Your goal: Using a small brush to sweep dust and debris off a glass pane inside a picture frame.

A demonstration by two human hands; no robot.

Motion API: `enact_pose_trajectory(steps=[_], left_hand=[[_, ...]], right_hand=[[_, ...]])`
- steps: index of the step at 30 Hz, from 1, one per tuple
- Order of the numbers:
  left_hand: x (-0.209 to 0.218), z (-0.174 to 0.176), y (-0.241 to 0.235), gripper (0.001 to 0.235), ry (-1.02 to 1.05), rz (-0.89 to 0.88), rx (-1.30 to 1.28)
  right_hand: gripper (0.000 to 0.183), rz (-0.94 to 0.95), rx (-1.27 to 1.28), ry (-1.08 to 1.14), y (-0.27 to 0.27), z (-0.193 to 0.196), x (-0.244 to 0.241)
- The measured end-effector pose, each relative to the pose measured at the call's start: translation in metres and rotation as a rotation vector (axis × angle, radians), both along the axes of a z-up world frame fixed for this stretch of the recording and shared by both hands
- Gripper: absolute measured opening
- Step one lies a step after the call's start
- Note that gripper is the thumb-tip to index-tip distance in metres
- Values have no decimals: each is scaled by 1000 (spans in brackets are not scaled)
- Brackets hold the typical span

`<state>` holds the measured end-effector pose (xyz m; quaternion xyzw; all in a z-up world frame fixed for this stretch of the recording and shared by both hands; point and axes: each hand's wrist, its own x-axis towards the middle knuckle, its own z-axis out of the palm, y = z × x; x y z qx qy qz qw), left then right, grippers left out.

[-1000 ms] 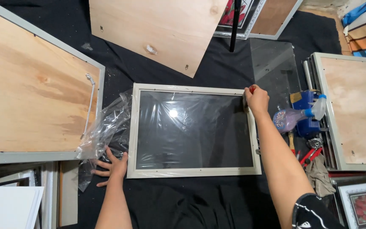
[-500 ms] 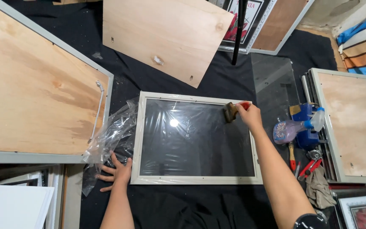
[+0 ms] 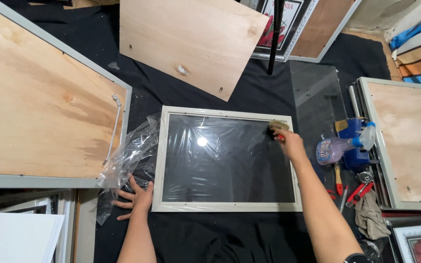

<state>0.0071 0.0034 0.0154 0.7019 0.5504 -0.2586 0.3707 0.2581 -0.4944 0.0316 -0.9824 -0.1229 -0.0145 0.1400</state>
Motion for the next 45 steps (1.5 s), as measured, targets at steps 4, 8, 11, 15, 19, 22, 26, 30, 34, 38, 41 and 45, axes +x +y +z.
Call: enact_pose_trajectory(steps=[4,8,11,15,19,22,26,30,34,38,41,45], left_hand=[[2,2,-2,80,4,16,21],[3,2,-1,81,16,7,8],[3,3,-1,81,18,12,5],[4,-1,-1,80,17,15,9],[3,3,0,80,10,15,-2],[2,6,0,79,-5,6,-20],[1,-1,0,79,-9,14,5],[2,0,1,80,7,2,-25],[2,-2,4,81,13,-12,-31],[1,-4,4,81,0,0,-24],[1,-2,4,81,-1,-12,-38],[-1,-6,5,81,-3,-20,-34]], right_hand=[[23,24,87,23,46,1,-5],[24,75,155,-22,102,-3,-12],[21,113,194,-27,152,-1,-18],[16,159,119,45,220,0,-22],[7,228,184,10,278,-11,-25],[8,262,175,-21,312,-21,-27],[10,281,226,18,341,-19,-34],[15,336,260,55,355,-13,-36],[11,390,318,25,361,-6,-34],[12,491,336,59,351,-2,-32],[16,463,490,227,322,22,-32],[24,152,768,189,233,34,-34]])
